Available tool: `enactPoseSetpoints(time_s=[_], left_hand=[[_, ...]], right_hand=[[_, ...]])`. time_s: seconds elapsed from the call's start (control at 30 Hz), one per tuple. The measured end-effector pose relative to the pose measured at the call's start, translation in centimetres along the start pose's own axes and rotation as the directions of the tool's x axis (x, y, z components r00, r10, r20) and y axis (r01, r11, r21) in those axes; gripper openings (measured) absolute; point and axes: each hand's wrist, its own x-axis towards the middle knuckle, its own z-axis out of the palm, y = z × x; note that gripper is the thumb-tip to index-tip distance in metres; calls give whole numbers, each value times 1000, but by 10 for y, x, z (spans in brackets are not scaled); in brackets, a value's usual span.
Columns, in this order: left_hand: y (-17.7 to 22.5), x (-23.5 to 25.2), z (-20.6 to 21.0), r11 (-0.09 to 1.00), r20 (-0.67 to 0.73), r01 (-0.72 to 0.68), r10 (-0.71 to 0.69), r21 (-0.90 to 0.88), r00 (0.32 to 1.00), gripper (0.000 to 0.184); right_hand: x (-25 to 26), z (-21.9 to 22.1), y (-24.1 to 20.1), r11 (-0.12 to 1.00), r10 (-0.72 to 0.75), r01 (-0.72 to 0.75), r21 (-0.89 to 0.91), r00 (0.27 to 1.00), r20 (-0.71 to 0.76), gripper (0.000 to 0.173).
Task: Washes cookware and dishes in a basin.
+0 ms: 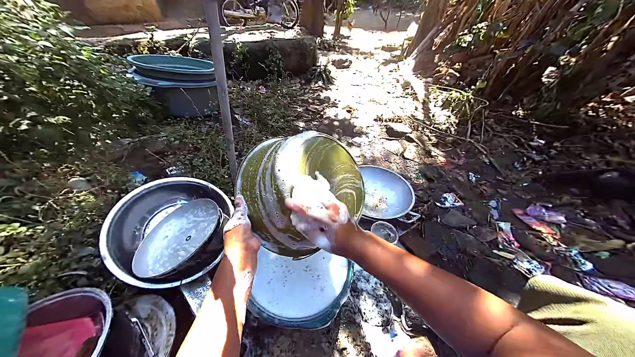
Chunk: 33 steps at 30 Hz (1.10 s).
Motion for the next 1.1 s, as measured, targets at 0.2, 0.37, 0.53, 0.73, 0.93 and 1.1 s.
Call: enactPoseSetpoints(time_s=[0.2, 0.37, 0.53, 0.73, 0.93, 1.1], left_hand=[[11, 0, -8, 998, 68, 51, -54, 47, 996, 40], [13, -29, 19, 979, 147, -71, 43, 191, 988, 42], [8, -33, 29, 994, 145, 76, -65, -76, 987, 37], [-8, -20, 24, 956, 97, 259, -248, -137, 964, 52], [-18, 1, 10, 950, 254, 220, -161, -223, 954, 49], [-5, 26, -37, 917, 605, 100, 170, -386, 778, 35]], right_hand=[[-11, -59, 79, 801, 598, -595, 67, 788, -147, 54], [102, -67, 61, 793, 609, -607, -42, 792, 52, 35], [46, 13, -33, 936, -67, 123, -329, 982, 174, 24], [-74, 17, 10, 918, -20, -77, -389, 971, -238, 41], [-17, -75, 66, 611, 777, -660, 437, 605, -174, 49], [15, -107, 70, 588, 777, -689, 423, 627, -60, 36]])
